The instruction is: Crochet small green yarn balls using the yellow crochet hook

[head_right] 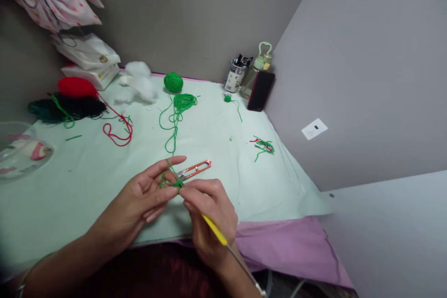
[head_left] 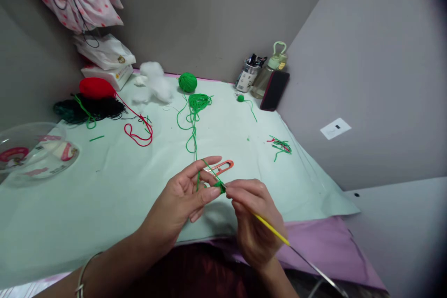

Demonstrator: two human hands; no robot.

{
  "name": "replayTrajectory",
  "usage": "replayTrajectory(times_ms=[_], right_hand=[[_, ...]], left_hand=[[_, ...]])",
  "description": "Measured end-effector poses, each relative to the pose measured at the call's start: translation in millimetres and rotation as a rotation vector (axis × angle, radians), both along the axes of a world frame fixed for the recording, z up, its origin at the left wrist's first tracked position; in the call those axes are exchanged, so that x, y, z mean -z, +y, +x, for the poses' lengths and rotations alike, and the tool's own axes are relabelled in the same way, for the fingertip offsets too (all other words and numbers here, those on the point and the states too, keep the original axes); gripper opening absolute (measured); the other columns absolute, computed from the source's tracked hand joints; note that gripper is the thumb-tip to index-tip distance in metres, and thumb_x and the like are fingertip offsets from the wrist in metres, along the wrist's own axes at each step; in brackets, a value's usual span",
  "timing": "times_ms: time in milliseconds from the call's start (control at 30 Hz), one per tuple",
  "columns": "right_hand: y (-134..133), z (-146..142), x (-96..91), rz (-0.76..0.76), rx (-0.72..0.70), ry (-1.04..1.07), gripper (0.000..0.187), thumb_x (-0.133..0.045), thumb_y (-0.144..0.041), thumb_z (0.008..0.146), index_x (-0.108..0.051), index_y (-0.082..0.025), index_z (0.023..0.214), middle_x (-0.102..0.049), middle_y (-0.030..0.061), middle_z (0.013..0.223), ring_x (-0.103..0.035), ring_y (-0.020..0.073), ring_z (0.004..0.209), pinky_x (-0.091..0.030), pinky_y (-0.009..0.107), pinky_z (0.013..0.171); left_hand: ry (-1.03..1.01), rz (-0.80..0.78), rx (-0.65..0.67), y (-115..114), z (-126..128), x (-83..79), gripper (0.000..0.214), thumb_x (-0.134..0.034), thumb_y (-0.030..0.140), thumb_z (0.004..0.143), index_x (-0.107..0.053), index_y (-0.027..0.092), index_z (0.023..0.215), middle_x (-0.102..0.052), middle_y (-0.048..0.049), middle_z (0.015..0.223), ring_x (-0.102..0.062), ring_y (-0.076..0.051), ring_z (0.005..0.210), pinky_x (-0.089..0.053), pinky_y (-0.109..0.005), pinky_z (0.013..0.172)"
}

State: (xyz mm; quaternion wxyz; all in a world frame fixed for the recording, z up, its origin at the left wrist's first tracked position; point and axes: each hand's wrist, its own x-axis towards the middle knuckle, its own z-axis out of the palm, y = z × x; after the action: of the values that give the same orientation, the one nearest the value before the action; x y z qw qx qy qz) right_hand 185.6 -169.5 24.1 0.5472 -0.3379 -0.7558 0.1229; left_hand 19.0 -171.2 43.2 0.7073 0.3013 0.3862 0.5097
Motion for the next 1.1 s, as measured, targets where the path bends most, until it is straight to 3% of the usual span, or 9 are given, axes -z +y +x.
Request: replayTrajectory(times_ms=[100,200,267,367,600,733,833,1033,1100], right_hand=[[-2,-2,7.2,0.204,0.135,-0.235,0.035,-0.064,-0.003,0.092,-0.072,-0.026,0.119,-0.071,0.0058,0.106,-0.070,0.0190,0.096,-0.061,0.030,0.078],[-4,-2,14.0,0.274,0.154,-0.276,0.040,-0.066,-0.003,0.091,-0.071,-0.025,0.124,-0.071,0.0067,0.111,-0.068,0.0206,0.104,-0.061,0.032,0.084],[-4,-2,14.9,0.155,0.090,-0.117,0.037,-0.060,-0.004,0.095,-0.070,-0.024,0.124,-0.071,0.0063,0.107,-0.069,0.0193,0.098,-0.060,0.032,0.078],[-3,-1,10.6,-0.094,-0.013,0.149,0.029,-0.053,-0.008,0.099,-0.072,-0.023,0.113,-0.072,0.0050,0.095,-0.069,0.0189,0.086,-0.058,0.034,0.073],[5,-5,3.9,-0.373,-0.203,0.553,0.020,-0.055,-0.020,0.101,-0.075,-0.025,0.099,-0.068,0.0025,0.083,-0.063,0.0171,0.074,-0.054,0.032,0.066],[9,-10,6.1,-0.358,-0.186,0.467,0.019,-0.059,-0.018,0.100,-0.076,-0.026,0.100,-0.074,0.0042,0.095,-0.069,0.0197,0.094,-0.058,0.036,0.082],[8,-12,7.3,-0.336,-0.133,0.417,0.022,-0.058,-0.014,0.099,-0.076,-0.026,0.102,-0.075,0.0034,0.095,-0.070,0.0188,0.093,-0.060,0.035,0.081],[5,-11,13.9,-0.059,0.039,0.066,0.031,-0.064,-0.005,0.093,-0.078,-0.029,0.107,-0.074,0.0056,0.106,-0.071,0.0197,0.094,-0.059,0.034,0.076],[8,-6,13.7,-0.106,0.020,0.130,0.028,-0.061,-0.007,0.095,-0.077,-0.027,0.106,-0.073,0.0052,0.100,-0.070,0.0195,0.090,-0.058,0.034,0.076]], left_hand=[[0.072,0.037,-0.092,-2,5,1.6,0.045,-0.088,0.029,0.079,-0.075,0.034,0.121,-0.060,0.0040,0.086,-0.040,-0.001,0.049,-0.030,-0.012,0.041],[-0.079,-0.051,0.023,-1,4,0.7,0.043,-0.086,0.030,0.081,-0.076,0.029,0.123,-0.056,0.0047,0.079,-0.028,0.000,0.047,-0.024,-0.013,0.040],[-0.180,-0.109,0.105,1,1,-0.7,0.037,-0.083,0.027,0.084,-0.077,0.023,0.121,-0.047,0.0073,0.068,-0.018,0.000,0.046,-0.020,-0.013,0.040],[-0.171,-0.115,0.078,4,-7,-3.0,0.029,-0.081,0.021,0.086,-0.079,0.021,0.115,-0.039,0.0099,0.059,-0.012,-0.002,0.047,-0.016,-0.014,0.040],[0.015,0.014,0.044,2,-3,-2.8,0.034,-0.084,0.029,0.082,-0.079,0.030,0.116,-0.057,0.0025,0.086,-0.029,-0.002,0.051,-0.021,-0.016,0.041],[0.117,0.065,0.058,0,2,3.2,0.039,-0.083,0.029,0.084,-0.076,0.033,0.122,-0.058,0.0029,0.081,-0.035,-0.003,0.052,-0.027,-0.016,0.044],[0.141,0.072,0.009,0,3,5.2,0.036,-0.083,0.030,0.084,-0.078,0.032,0.119,-0.058,0.0024,0.084,-0.038,-0.004,0.054,-0.032,-0.016,0.047],[-0.077,-0.056,0.050,6,3,4.8,0.036,-0.085,0.030,0.083,-0.078,0.024,0.118,-0.061,0.0007,0.088,-0.027,0.000,0.049,-0.025,-0.015,0.043],[-0.142,-0.104,0.097,8,-1,5.5,0.036,-0.083,0.028,0.085,-0.077,0.020,0.119,-0.056,0.0031,0.078,-0.020,0.000,0.048,-0.019,-0.015,0.041]])
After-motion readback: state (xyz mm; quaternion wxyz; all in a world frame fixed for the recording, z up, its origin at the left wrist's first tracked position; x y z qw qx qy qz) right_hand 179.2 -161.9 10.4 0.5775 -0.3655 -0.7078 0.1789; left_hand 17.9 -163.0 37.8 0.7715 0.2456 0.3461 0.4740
